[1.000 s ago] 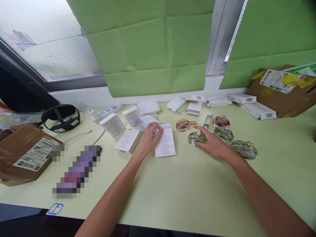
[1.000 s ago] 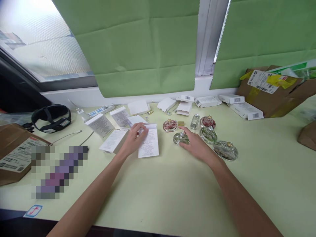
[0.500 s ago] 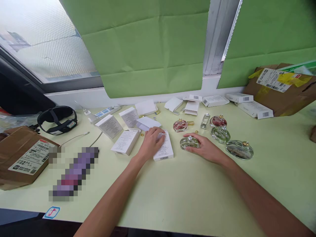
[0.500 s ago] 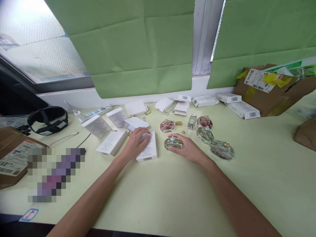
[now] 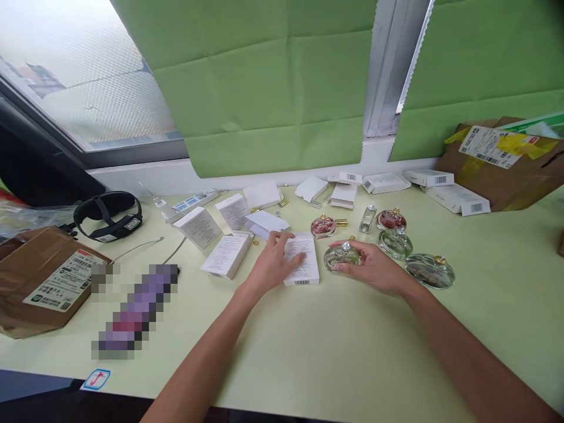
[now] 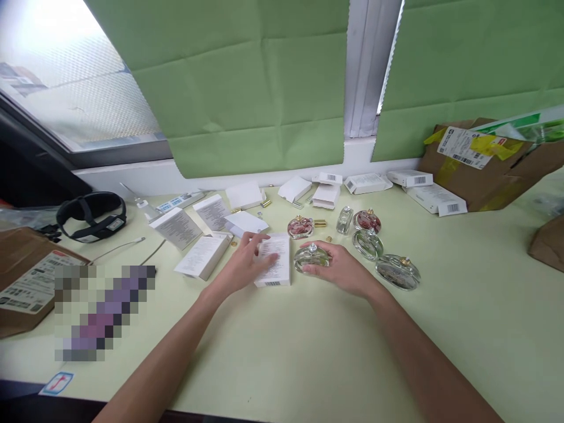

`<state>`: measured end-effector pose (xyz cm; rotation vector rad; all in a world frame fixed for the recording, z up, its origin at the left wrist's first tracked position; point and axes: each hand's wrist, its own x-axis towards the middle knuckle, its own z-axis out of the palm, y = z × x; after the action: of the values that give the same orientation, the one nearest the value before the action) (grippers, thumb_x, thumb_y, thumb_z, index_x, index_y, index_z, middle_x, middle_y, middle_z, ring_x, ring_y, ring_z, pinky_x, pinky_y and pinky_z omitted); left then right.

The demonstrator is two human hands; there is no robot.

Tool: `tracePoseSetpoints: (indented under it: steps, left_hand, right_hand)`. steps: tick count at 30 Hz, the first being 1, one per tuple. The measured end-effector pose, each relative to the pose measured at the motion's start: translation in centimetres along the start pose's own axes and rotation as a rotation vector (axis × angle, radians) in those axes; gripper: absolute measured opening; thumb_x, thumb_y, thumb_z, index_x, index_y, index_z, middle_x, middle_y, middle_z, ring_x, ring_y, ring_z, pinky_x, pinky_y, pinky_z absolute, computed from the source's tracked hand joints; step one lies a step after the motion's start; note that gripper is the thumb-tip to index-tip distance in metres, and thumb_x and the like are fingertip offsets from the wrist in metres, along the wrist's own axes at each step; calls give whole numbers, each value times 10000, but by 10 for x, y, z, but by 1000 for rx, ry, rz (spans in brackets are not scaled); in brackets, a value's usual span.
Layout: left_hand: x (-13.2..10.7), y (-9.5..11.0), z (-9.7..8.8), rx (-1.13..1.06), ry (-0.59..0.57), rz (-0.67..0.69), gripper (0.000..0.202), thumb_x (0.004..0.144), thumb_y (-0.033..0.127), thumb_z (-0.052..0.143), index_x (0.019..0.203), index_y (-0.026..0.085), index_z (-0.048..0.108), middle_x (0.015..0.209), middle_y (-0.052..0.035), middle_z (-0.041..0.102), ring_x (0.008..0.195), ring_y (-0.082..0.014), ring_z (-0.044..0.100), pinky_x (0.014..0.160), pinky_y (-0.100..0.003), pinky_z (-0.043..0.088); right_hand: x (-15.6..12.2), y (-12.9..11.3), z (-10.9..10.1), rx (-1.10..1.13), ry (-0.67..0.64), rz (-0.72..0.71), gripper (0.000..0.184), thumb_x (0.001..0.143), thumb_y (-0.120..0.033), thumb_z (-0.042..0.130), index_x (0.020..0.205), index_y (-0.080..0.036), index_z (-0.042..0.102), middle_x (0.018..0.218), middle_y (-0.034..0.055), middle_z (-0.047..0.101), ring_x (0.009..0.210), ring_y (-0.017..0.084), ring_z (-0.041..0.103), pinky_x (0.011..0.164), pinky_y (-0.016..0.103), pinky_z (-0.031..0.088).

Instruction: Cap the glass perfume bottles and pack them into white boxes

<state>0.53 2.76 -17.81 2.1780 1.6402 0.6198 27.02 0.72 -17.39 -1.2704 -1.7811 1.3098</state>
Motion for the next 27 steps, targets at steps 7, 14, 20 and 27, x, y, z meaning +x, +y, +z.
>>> tracePoseSetpoints:
  steps: [7, 14, 20, 27]
  left_hand:
    - [19, 11, 8, 250, 94, 86, 361, 953, 407, 496, 1253, 209, 533, 1211, -122, 534, 1172, -311, 481, 997, -474, 398]
    - [88, -21, -29, 467, -43, 6, 265, 880, 293, 556, 1128, 224, 620, 1205, -121, 583, 1229, -342, 458, 1037, -479, 326]
    - [104, -45, -52, 489, -248, -10, 530, 771, 192, 587, 1293, 260, 536, 1220, -80, 614, 1191, -286, 536, 1025, -418, 351]
    - [124, -40, -46, 551, -233, -26, 458, 875, 287, 537, 1327, 219, 509, 1227, -111, 627, 1188, -303, 544, 1023, -474, 363]
  right_hand:
    - [-7, -2, 18, 262, -339, 5, 619, 768, -444, 778, 1320, -230, 596, 1093, 61, 727, 971, 224, 681, 860, 367, 538]
    - [-10, -7, 50, 166, -401, -85, 563, 755, -485, 780, 1253, -248, 663, 1090, 41, 748, 965, 235, 700, 850, 358, 550]
    - [-7, -4, 72, 87, -271, -195, 470, 776, -498, 755, 1189, -277, 707, 1499, 66, 517, 1344, 304, 513, 1085, 443, 419]
    - [-3, 1, 71, 55, -204, -171, 439, 806, -432, 735, 1200, -244, 689, 1231, 60, 705, 1104, 264, 665, 979, 409, 502]
